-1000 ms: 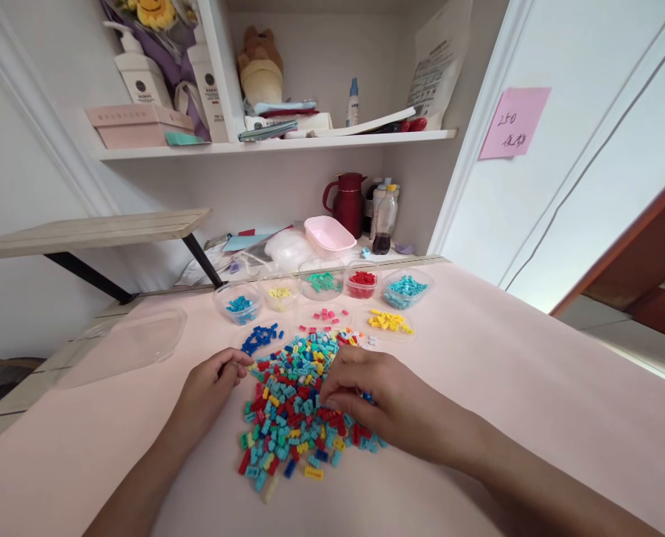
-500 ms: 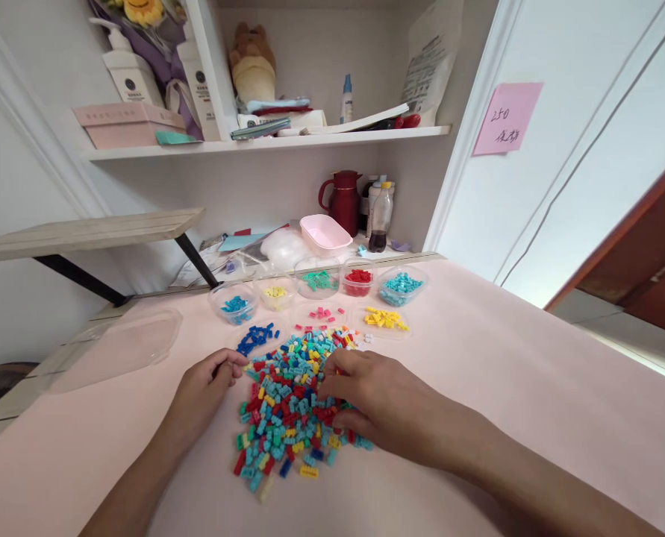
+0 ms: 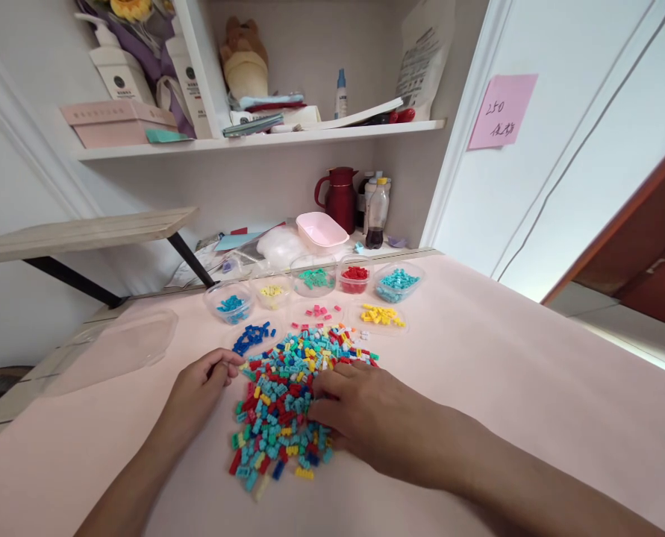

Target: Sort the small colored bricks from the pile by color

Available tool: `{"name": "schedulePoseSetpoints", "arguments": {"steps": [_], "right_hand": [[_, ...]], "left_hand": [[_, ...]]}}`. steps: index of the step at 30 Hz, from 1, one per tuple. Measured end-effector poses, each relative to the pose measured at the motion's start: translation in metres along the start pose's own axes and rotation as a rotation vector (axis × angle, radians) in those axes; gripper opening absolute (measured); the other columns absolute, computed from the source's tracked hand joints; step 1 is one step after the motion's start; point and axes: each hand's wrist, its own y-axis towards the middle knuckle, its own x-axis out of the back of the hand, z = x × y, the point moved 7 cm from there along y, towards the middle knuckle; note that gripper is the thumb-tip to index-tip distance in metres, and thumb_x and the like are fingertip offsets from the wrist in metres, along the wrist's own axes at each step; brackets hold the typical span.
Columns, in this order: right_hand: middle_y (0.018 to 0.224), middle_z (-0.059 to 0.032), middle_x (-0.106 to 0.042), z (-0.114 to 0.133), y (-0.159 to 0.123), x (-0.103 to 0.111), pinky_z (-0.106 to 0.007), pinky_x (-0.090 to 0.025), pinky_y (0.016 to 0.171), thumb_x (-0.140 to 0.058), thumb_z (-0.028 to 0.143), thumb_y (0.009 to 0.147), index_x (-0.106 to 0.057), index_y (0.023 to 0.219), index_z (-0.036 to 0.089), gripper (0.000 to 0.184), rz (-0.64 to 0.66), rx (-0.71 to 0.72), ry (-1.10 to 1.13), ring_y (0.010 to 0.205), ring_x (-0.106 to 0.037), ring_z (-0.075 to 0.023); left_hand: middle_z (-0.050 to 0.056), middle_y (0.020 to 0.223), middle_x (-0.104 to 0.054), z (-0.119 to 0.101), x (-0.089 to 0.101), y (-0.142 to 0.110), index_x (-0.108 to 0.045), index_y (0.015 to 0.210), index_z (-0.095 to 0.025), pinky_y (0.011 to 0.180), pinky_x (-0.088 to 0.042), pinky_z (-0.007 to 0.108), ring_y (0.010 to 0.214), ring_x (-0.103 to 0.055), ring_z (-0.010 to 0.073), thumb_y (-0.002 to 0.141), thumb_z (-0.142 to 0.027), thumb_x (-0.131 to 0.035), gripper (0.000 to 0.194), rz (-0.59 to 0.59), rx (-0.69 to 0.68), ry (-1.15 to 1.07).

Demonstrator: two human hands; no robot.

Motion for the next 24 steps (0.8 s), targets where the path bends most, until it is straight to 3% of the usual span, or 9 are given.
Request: {"name": "schedulePoseSetpoints", "arguments": {"steps": [11,15,20,24], "right_hand": [[0.099,-0.0087,-0.061,0.012,-0.01,0.002,-0.033,-0.042,0.071,-0.057,0.021,0.084,-0.062,0.099,0.021,0.016,-0.053,0.05,-0.082,0.085,-0.057,-0.022],[0.103,-0.0052,-0.062,0.01,-0.007,0.014,-0.032,-0.044,0.075,-0.055,0.024,0.088,-0.063,0.102,0.023,0.017,-0.061,0.079,0.035,0.087,-0.058,-0.0192],[0.105,-0.0041,-0.063,-0.023,-0.005,0.042,-0.026,-0.045,0.078,-0.047,0.018,0.092,-0.065,0.105,0.022,0.023,-0.268,-0.071,0.286,0.091,-0.059,-0.0138],[0.101,-0.0041,-0.063,-0.053,-0.005,0.04,-0.028,-0.046,0.078,-0.051,0.012,0.087,-0.069,0.099,0.023,0.024,-0.331,-0.169,0.362,0.088,-0.059,-0.0145]], "left_hand": [[0.0,0.075,-0.064,-0.007,0.002,-0.002,-0.066,0.083,-0.022,0.068,-0.043,0.026,0.072,-0.058,0.0158,0.074,-0.034,-0.045,0.026,-0.035,0.019,0.002],[0.0,0.075,-0.063,-0.003,0.002,0.0,-0.066,0.086,-0.022,0.065,-0.042,0.024,0.071,-0.056,0.0149,0.073,-0.033,-0.047,0.026,-0.024,0.028,-0.016],[0.001,0.075,-0.062,-0.001,0.001,0.001,-0.066,0.086,-0.02,0.063,-0.042,0.024,0.07,-0.054,0.0146,0.075,-0.036,-0.047,0.027,-0.014,0.029,-0.081],[0.001,0.073,-0.061,-0.003,0.002,-0.001,-0.067,0.082,-0.02,0.063,-0.043,0.024,0.068,-0.055,0.014,0.074,-0.037,-0.048,0.027,-0.048,-0.001,-0.119]]}}
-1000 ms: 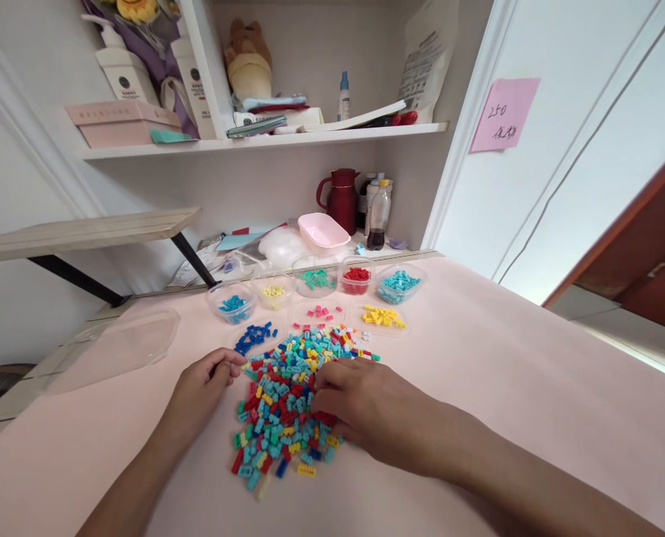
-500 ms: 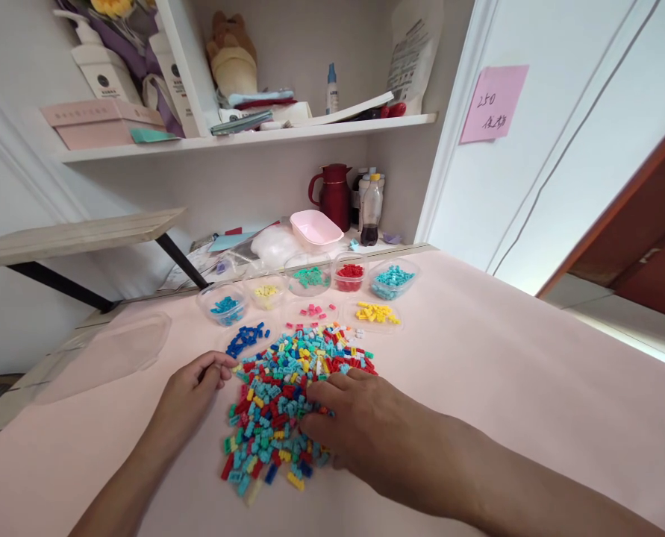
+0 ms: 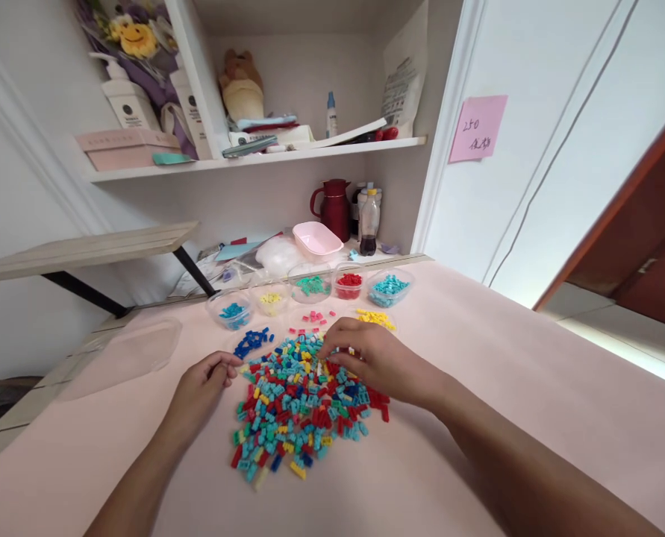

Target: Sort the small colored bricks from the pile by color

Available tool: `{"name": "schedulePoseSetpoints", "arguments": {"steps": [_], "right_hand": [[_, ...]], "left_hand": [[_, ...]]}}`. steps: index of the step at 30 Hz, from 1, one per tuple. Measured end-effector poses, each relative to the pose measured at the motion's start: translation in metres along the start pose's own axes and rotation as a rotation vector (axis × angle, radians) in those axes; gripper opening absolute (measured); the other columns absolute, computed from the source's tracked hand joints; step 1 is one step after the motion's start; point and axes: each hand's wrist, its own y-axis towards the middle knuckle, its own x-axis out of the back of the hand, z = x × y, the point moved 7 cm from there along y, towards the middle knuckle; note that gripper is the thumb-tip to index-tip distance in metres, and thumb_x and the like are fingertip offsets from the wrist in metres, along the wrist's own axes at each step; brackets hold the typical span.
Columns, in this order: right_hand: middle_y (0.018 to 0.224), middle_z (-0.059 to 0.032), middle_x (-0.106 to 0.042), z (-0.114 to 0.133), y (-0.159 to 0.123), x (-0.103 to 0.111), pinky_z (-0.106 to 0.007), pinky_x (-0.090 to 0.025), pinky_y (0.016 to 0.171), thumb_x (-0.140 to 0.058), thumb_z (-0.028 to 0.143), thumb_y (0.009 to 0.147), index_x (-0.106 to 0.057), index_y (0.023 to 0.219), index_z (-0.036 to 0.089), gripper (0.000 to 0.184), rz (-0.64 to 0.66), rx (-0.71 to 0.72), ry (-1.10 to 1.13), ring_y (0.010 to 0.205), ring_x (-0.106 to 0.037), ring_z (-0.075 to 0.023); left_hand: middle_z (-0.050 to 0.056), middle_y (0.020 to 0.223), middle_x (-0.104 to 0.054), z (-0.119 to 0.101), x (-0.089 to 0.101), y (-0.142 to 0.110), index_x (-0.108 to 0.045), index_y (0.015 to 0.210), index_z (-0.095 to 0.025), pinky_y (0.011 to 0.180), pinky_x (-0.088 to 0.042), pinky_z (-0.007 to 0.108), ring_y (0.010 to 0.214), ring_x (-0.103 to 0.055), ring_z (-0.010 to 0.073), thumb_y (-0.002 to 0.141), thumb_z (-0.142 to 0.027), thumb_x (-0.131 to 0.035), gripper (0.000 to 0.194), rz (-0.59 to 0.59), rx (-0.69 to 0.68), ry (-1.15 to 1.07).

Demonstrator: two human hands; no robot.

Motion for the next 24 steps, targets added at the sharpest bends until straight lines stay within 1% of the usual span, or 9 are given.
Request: {"name": "schedulePoseSetpoints", "arguments": {"steps": [3,6,11,16,19,24], "right_hand": [[0.097,-0.0038,-0.062,-0.018,0.001,-0.001,-0.028,-0.047,0.073,-0.054,0.013,0.084,-0.071,0.096,0.024,0.023,-0.017,-0.086,0.032,0.08,-0.058,-0.0137],[0.095,-0.0035,-0.061,-0.025,0.0,-0.003,-0.028,-0.048,0.07,-0.055,0.013,0.082,-0.071,0.093,0.024,0.023,0.004,-0.134,0.032,0.075,-0.057,-0.0128],[0.096,-0.0044,-0.06,-0.023,-0.001,-0.006,-0.028,-0.049,0.069,-0.055,0.018,0.082,-0.07,0.089,0.022,0.018,0.075,-0.155,0.019,0.073,-0.058,-0.0129],[0.095,-0.0031,-0.06,-0.022,-0.003,-0.016,-0.028,-0.046,0.07,-0.054,0.014,0.08,-0.07,0.089,0.024,0.022,0.173,-0.148,-0.084,0.076,-0.058,-0.0137],[0.094,-0.0023,-0.06,-0.024,-0.006,-0.018,-0.027,-0.044,0.068,-0.054,0.013,0.078,-0.069,0.086,0.024,0.02,0.204,-0.176,-0.172,0.076,-0.057,-0.0135],[0.093,-0.0005,-0.06,-0.028,-0.011,-0.021,-0.026,-0.042,0.067,-0.055,0.018,0.079,-0.068,0.085,0.026,0.016,0.268,-0.245,-0.273,0.076,-0.057,-0.014]], "left_hand": [[0.0,0.072,-0.061,0.001,-0.001,-0.001,-0.067,0.082,-0.02,0.063,-0.042,0.024,0.068,-0.055,0.014,0.074,-0.035,-0.048,0.026,-0.002,-0.02,-0.019],[0.001,0.07,-0.061,0.0,-0.001,-0.002,-0.067,0.08,-0.019,0.064,-0.043,0.025,0.067,-0.055,0.0142,0.074,-0.033,-0.046,0.025,0.0,-0.042,-0.052],[0.001,0.068,-0.061,-0.001,-0.001,-0.005,-0.066,0.078,-0.02,0.064,-0.044,0.027,0.065,-0.055,0.0145,0.071,-0.03,-0.043,0.026,-0.018,-0.028,-0.093],[0.0,0.067,-0.06,-0.002,-0.002,-0.006,-0.066,0.077,-0.02,0.065,-0.044,0.027,0.064,-0.055,0.0143,0.067,-0.027,-0.042,0.026,-0.012,-0.022,-0.09],[0.0,0.068,-0.061,-0.002,-0.001,-0.007,-0.065,0.077,-0.02,0.066,-0.044,0.027,0.065,-0.055,0.0143,0.068,-0.028,-0.041,0.027,-0.017,-0.006,-0.091],[0.0,0.067,-0.06,-0.006,-0.001,-0.011,-0.065,0.077,-0.021,0.065,-0.044,0.027,0.066,-0.056,0.0152,0.072,-0.03,-0.038,0.029,-0.026,-0.011,-0.077]]}}
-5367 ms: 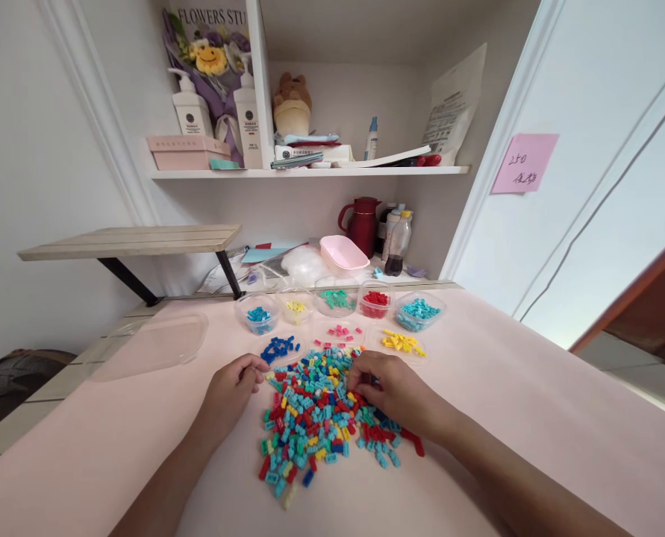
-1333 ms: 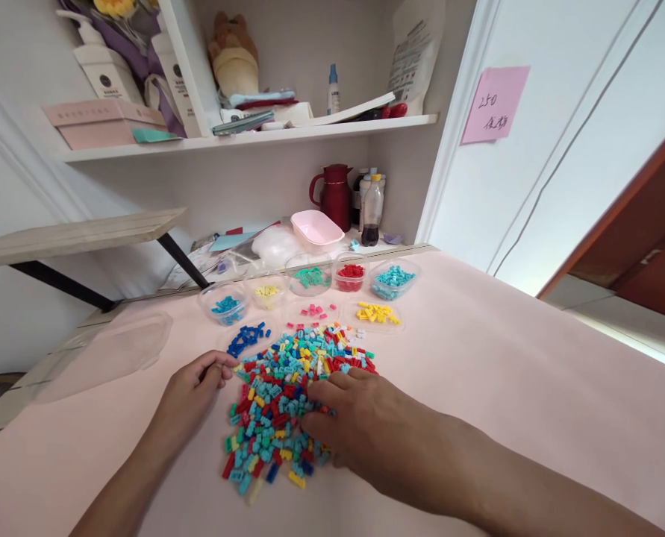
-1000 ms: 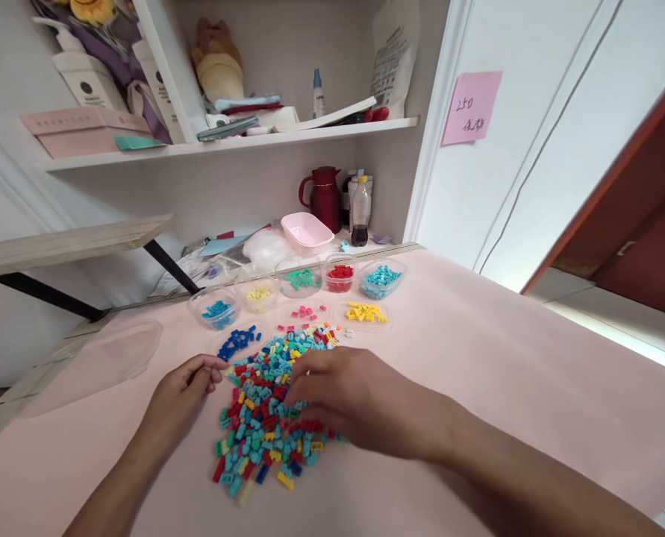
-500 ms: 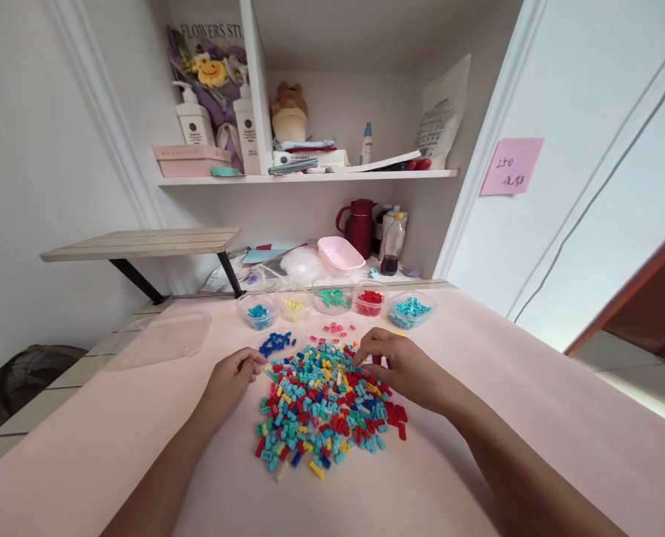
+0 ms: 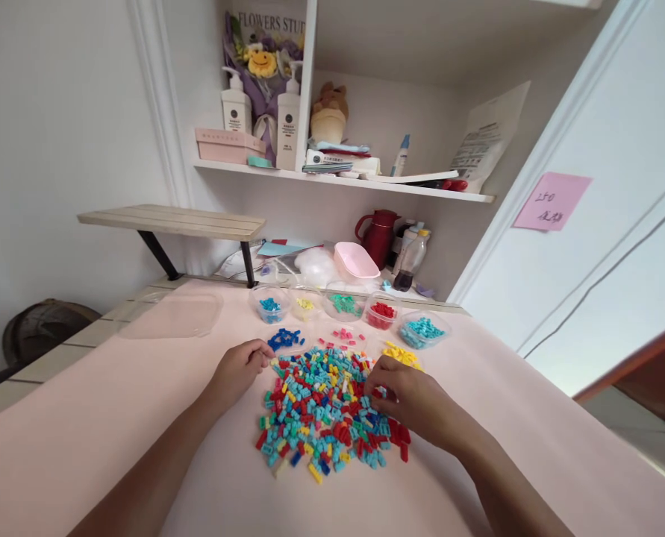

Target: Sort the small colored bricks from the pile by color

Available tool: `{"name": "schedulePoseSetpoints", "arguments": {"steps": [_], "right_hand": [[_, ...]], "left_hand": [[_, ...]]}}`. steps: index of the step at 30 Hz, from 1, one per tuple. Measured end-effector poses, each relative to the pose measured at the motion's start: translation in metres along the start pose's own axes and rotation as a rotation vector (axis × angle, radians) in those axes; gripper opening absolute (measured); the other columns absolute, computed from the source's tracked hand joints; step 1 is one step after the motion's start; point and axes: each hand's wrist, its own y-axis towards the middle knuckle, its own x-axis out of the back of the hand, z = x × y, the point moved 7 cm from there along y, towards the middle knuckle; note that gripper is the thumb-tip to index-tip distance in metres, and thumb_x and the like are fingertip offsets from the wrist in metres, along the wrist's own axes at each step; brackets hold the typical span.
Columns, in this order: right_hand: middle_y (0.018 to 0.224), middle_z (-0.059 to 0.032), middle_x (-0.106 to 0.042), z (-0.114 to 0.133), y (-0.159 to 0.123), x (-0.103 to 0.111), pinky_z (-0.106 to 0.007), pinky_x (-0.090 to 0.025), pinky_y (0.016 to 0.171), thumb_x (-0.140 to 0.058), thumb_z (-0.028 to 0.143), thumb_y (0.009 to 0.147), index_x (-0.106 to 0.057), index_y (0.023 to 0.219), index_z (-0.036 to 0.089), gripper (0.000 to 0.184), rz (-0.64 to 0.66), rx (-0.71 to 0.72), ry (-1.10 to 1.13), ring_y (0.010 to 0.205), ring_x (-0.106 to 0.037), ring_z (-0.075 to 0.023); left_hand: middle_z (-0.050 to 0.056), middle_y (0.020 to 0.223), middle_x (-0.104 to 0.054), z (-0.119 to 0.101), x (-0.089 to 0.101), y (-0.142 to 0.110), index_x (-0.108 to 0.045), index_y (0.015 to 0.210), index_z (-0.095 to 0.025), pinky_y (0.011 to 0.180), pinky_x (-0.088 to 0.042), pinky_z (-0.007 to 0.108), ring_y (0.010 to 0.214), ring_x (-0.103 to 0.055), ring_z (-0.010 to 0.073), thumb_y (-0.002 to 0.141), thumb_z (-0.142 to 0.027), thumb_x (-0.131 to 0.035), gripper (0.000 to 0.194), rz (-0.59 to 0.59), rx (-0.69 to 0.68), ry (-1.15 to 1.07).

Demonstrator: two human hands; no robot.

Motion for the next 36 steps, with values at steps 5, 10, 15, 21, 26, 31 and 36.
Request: {"name": "schedulePoseSetpoints", "arguments": {"steps": [5,10,15,21,26,31,36], "right_hand": [[0.094,-0.001,-0.06,0.002,0.0,-0.003,-0.027,-0.044,0.069,-0.058,0.024,0.078,-0.068,0.09,0.027,0.015,0.055,-0.015,-0.023,0.079,-0.059,-0.0155],[0.095,-0.0012,-0.062,0.005,0.002,-0.007,-0.028,-0.045,0.071,-0.056,0.022,0.08,-0.069,0.093,0.028,0.019,0.071,-0.003,-0.031,0.08,-0.061,-0.0162],[0.096,-0.0002,-0.062,0.009,0.002,-0.013,-0.027,-0.043,0.07,-0.051,0.012,0.079,-0.068,0.094,0.029,0.028,0.072,0.023,-0.06,0.081,-0.063,-0.0161],[0.092,0.0004,-0.064,0.014,0.0,-0.012,-0.027,-0.042,0.07,-0.048,0.011,0.08,-0.066,0.095,0.029,0.03,0.073,0.037,-0.055,0.082,-0.063,-0.0168],[0.093,0.0001,-0.062,0.013,-0.002,-0.012,-0.025,-0.041,0.069,-0.048,0.011,0.08,-0.065,0.099,0.03,0.031,0.112,0.047,-0.053,0.081,-0.062,-0.0154],[0.097,-0.001,-0.059,0.015,-0.005,-0.013,-0.025,-0.042,0.07,-0.048,0.011,0.081,-0.063,0.106,0.032,0.035,0.121,0.084,-0.071,0.081,-0.061,-0.0146],[0.098,-0.0027,-0.056,0.016,-0.007,-0.015,-0.025,-0.039,0.062,-0.043,0.008,0.082,-0.061,0.105,0.03,0.037,0.088,0.068,-0.16,0.075,-0.06,-0.0142]], "left_hand": [[0.001,0.068,-0.061,0.004,0.0,0.0,-0.065,0.076,-0.021,0.066,-0.044,0.027,0.069,-0.057,0.0159,0.07,-0.028,-0.039,0.027,-0.005,0.005,-0.015],[0.0,0.067,-0.06,0.009,-0.001,0.003,-0.064,0.075,-0.021,0.064,-0.044,0.026,0.066,-0.056,0.0153,0.073,-0.031,-0.041,0.026,-0.008,-0.003,-0.032],[0.001,0.068,-0.061,0.008,-0.002,0.003,-0.064,0.077,-0.02,0.066,-0.044,0.027,0.067,-0.057,0.0156,0.077,-0.033,-0.039,0.028,0.009,0.005,-0.016],[0.001,0.07,-0.062,0.009,-0.001,0.004,-0.065,0.079,-0.02,0.065,-0.044,0.028,0.068,-0.057,0.0157,0.078,-0.033,-0.04,0.028,0.02,0.005,0.017],[0.001,0.071,-0.062,0.012,-0.002,0.005,-0.066,0.08,-0.02,0.067,-0.044,0.028,0.07,-0.057,0.016,0.078,-0.033,-0.04,0.029,0.019,0.009,0.025],[0.001,0.071,-0.062,0.012,-0.002,0.005,-0.066,0.08,-0.02,0.066,-0.044,0.028,0.069,-0.057,0.0155,0.077,-0.031,-0.04,0.028,0.017,0.009,0.016],[0.001,0.069,-0.062,0.011,-0.001,0.004,-0.067,0.078,-0.02,0.065,-0.044,0.027,0.068,-0.057,0.0157,0.075,-0.032,-0.042,0.028,0.0,-0.002,0.008]]}}
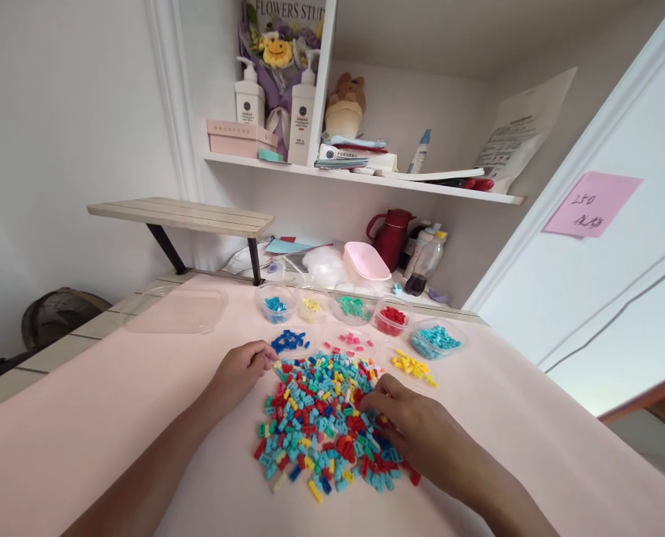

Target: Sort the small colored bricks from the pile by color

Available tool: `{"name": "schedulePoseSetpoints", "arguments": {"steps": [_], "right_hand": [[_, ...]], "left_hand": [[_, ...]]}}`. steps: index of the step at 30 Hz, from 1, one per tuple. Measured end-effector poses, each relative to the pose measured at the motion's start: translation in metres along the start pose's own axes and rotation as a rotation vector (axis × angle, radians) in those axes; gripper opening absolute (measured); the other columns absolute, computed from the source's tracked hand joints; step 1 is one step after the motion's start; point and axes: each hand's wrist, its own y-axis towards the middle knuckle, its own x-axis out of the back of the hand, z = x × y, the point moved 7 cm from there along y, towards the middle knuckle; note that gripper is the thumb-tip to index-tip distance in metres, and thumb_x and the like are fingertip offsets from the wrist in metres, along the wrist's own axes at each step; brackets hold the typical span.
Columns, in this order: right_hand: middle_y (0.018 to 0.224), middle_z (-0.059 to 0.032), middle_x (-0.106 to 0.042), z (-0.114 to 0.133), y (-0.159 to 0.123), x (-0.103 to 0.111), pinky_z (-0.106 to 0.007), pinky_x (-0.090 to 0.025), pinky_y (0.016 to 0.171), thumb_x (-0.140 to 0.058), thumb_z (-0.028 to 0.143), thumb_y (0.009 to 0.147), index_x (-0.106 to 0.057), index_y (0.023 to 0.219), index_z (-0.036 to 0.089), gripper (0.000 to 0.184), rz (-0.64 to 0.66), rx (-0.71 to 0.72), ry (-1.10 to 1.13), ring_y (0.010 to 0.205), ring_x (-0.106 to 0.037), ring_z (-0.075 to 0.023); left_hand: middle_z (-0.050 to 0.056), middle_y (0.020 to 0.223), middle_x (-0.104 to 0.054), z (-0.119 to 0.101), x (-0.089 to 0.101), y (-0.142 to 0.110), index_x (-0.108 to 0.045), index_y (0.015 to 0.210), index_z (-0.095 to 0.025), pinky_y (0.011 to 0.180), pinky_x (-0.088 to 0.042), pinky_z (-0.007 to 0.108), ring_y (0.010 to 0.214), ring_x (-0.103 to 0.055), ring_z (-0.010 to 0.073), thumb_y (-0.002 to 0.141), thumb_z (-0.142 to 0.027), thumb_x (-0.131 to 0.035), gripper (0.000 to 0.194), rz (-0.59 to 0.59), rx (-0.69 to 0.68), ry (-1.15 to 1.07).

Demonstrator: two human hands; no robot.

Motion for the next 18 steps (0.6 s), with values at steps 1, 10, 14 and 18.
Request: {"name": "schedulePoseSetpoints", "arguments": {"steps": [1,10,14,18], "right_hand": [[0.098,-0.0026,-0.055,0.0,0.0,-0.001,-0.024,-0.039,0.061,-0.045,0.008,0.082,-0.06,0.105,0.03,0.036,-0.007,-0.001,-0.013,0.074,-0.06,-0.0142],[0.102,-0.0037,-0.058,-0.01,0.002,-0.007,-0.027,-0.037,0.063,-0.058,0.02,0.079,-0.055,0.103,0.024,0.025,0.037,-0.129,-0.027,0.083,-0.061,-0.0195],[0.096,-0.0021,-0.062,-0.002,0.001,-0.003,-0.026,-0.036,0.064,-0.051,0.012,0.079,-0.056,0.101,0.026,0.026,0.078,-0.116,-0.003,0.081,-0.061,-0.0181],[0.092,-0.0012,-0.063,0.003,0.001,-0.001,-0.025,-0.034,0.063,-0.048,0.006,0.075,-0.056,0.093,0.024,0.026,0.088,-0.11,0.004,0.077,-0.061,-0.0163]], "left_hand": [[0.001,0.069,-0.062,0.0,0.0,0.0,-0.067,0.078,-0.02,0.065,-0.044,0.027,0.068,-0.057,0.0156,0.075,-0.032,-0.042,0.028,-0.002,0.0,0.001],[0.001,0.072,-0.062,0.003,-0.001,0.001,-0.066,0.08,-0.02,0.065,-0.044,0.027,0.069,-0.057,0.0148,0.077,-0.03,-0.041,0.027,0.014,0.001,0.015],[0.001,0.071,-0.063,0.003,-0.002,0.001,-0.067,0.079,-0.02,0.064,-0.044,0.027,0.068,-0.056,0.0147,0.076,-0.031,-0.042,0.027,0.009,0.007,-0.012],[0.001,0.071,-0.062,0.003,-0.002,0.001,-0.067,0.079,-0.021,0.065,-0.044,0.027,0.069,-0.056,0.0148,0.077,-0.031,-0.042,0.027,0.011,0.006,-0.006]]}}
